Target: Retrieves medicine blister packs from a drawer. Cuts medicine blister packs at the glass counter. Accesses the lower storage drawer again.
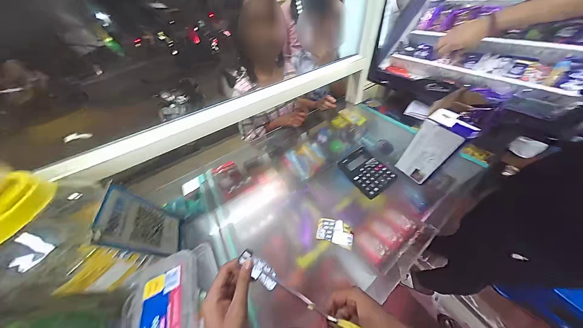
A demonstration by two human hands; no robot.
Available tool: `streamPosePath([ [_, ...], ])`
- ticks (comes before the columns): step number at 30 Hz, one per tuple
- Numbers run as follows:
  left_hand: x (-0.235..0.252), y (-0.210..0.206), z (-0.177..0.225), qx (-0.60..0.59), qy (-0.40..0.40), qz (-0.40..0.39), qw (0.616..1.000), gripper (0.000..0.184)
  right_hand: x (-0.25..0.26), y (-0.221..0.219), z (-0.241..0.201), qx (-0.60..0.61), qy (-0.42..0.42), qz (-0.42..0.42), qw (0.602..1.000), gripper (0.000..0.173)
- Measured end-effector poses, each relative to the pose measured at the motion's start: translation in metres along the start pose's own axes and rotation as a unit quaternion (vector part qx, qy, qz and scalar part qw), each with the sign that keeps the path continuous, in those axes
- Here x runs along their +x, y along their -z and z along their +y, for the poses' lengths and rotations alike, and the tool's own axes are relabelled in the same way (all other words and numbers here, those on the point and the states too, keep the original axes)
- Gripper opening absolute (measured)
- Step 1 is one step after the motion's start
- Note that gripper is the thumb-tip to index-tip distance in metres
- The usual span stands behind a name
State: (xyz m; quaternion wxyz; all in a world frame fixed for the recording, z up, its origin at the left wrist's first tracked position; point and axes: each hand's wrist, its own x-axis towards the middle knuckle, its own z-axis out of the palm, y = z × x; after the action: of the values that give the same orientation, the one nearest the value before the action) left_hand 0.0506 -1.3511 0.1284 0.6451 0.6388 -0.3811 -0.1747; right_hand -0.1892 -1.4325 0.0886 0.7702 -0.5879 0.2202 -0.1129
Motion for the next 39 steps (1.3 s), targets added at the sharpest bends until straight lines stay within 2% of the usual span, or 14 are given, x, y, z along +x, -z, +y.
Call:
streamPosePath([
  [2, -0.001, -0.002, -0.002, 0.004, -0.008, 0.014, 1.000, 0.008, -0.004, 0.000, -0.001, 0.039, -0.025, -0.009, 0.999, 0.015],
  [4, 0.000, -0.003, -0.004, 0.007, -0.008, 0.015, 1.000, 0.008, -0.006, 0.001, 0.000, 0.058, -0.024, -0.007, 0.998, 0.025],
  [8, 0.002, -0.002, -0.003, 0.010, 0.004, 0.002, 1.000, 0.009, -0.006, 0.003, -0.002, 0.036, -0.016, -0.006, 0.999, 0.029],
  [14, 0.001, -0.005, -0.006, -0.012, 0.009, -0.005, 1.000, 0.010, -0.009, 0.008, -0.006, 0.031, -0.020, -0.019, 0.999, 0.029],
  [20, 0.001, -0.009, -0.006, -0.050, 0.034, -0.016, 0.998, 0.010, -0.015, 0.002, -0.010, 0.003, -0.024, 0.013, 1.000, 0.019],
  [27, 0.000, -0.007, -0.005, -0.053, 0.015, -0.016, 0.998, 0.010, -0.014, 0.003, -0.003, 0.055, -0.016, -0.012, 0.998, 0.036],
  [31, -0.001, -0.006, -0.002, -0.056, 0.008, -0.010, 0.998, 0.010, -0.011, 0.002, -0.003, 0.070, -0.028, -0.029, 0.997, 0.034],
  [35, -0.004, -0.009, 0.004, -0.046, 0.014, 0.010, 0.999, 0.009, -0.014, -0.004, -0.007, 0.060, -0.032, -0.009, 0.998, 0.024],
  [39, -0.003, -0.008, 0.003, -0.022, -0.006, 0.026, 0.999, 0.012, -0.013, -0.008, -0.002, 0.073, -0.013, -0.007, 0.997, 0.027],
])
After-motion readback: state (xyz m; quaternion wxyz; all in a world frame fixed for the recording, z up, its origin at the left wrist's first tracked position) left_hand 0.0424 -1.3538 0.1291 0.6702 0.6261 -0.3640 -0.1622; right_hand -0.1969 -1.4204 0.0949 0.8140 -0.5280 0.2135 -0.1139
